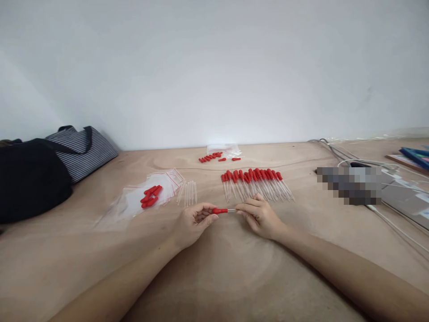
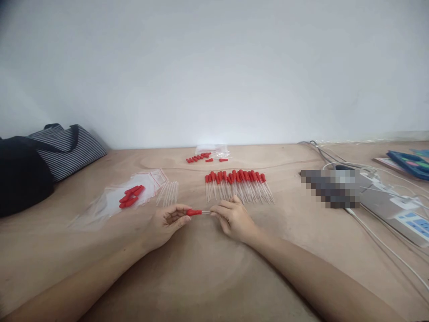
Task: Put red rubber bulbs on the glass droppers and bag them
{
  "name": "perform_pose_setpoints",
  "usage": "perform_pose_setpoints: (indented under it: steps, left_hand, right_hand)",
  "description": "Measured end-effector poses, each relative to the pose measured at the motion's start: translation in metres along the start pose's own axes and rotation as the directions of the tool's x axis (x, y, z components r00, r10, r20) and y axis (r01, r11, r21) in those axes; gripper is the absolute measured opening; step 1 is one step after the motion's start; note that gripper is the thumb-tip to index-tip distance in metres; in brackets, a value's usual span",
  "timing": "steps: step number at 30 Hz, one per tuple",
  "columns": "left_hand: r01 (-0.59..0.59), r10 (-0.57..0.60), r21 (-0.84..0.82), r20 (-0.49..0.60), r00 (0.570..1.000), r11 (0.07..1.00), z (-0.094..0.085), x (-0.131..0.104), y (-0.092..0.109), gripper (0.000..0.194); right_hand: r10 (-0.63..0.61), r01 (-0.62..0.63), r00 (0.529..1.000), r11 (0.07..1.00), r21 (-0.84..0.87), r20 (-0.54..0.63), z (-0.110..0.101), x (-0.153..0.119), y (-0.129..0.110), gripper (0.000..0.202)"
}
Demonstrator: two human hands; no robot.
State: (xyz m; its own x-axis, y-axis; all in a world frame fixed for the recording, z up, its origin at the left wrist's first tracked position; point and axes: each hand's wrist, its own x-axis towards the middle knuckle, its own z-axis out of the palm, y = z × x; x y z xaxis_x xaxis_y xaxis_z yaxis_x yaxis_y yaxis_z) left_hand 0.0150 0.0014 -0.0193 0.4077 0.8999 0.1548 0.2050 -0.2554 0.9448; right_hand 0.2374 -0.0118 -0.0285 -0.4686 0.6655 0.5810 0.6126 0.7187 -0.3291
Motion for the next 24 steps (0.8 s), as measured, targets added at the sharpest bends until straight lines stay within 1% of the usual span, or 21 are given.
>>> perform_pose_setpoints:
  steps: [4, 7, 10, 13, 15, 16, 17, 18, 20, 21, 23, 24]
  left_hand:
    - [-0.019, 0.021, 0.063, -0.033, 0.999, 0.998, 0.004, 0.001, -0.001, 0.014]
    - [-0.016, 0.025, 0.109, -0.083, 0.996, 0.994, 0.006, 0.001, -0.004, 0.013]
    - [-0.005, 0.015, 0.116, -0.089, 0.996, 0.993, 0.005, 0.001, -0.006, 0.014]
    - [0.012, -0.002, 0.129, -0.076, 0.997, 0.992, 0.002, 0.002, -0.004, 0.018]
    - [-0.008, 0.027, 0.186, -0.097, 0.995, 0.982, -0.002, 0.002, 0.000, 0.024]
    - [-0.029, 0.061, 0.247, -0.122, 0.991, 0.969, -0.006, 0.002, 0.001, 0.027]
    - [-0.048, 0.103, 0.326, -0.152, 0.983, 0.944, -0.010, 0.002, 0.003, 0.029]
    - [-0.059, 0.146, 0.412, -0.183, 0.972, 0.909, -0.015, 0.003, 0.004, 0.030]
    - [-0.044, 0.211, 0.555, -0.241, 0.948, 0.830, -0.027, 0.005, 0.005, 0.030]
    - [-0.024, 0.227, 0.603, -0.263, 0.938, 0.797, -0.034, 0.007, 0.005, 0.029]
    - [0.026, 0.232, 0.681, -0.285, 0.930, 0.732, -0.050, 0.011, 0.004, 0.029]
    - [0.055, 0.223, 0.720, -0.286, 0.932, 0.692, -0.059, 0.013, 0.004, 0.029]
  right_hand:
    - [-0.020, 0.021, 0.999, 1.000, -0.020, 0.026, 0.001, 0.000, -0.001, 0.021]
    - [-0.036, 0.036, 0.999, 0.999, -0.029, 0.028, 0.000, 0.001, -0.003, 0.020]
    - [-0.039, 0.041, 0.999, 0.998, -0.057, 0.029, -0.001, 0.001, -0.005, 0.019]
    - [-0.006, 0.009, 1.000, 0.992, -0.122, 0.025, -0.001, 0.000, -0.005, 0.020]
    - [0.052, -0.052, 0.999, 0.991, -0.122, -0.003, -0.002, 0.002, -0.002, 0.022]
    - [0.102, -0.104, 0.995, 0.988, -0.111, -0.025, -0.002, 0.004, 0.001, 0.023]
    - [0.168, -0.172, 0.985, 0.980, -0.102, -0.046, -0.003, 0.007, 0.004, 0.023]
    - [0.253, -0.259, 0.965, 0.960, -0.104, -0.060, -0.005, 0.011, 0.009, 0.022]
    - [0.429, -0.436, 0.900, 0.889, -0.143, -0.073, -0.007, 0.019, 0.019, 0.019]
    - [0.499, -0.504, 0.864, 0.847, -0.170, -0.073, -0.009, 0.024, 0.024, 0.018]
    - [0.576, -0.578, 0.814, 0.788, -0.211, -0.077, -0.010, 0.034, 0.034, 0.018]
    - [0.593, -0.595, 0.801, 0.772, -0.226, -0.082, -0.009, 0.038, 0.038, 0.019]
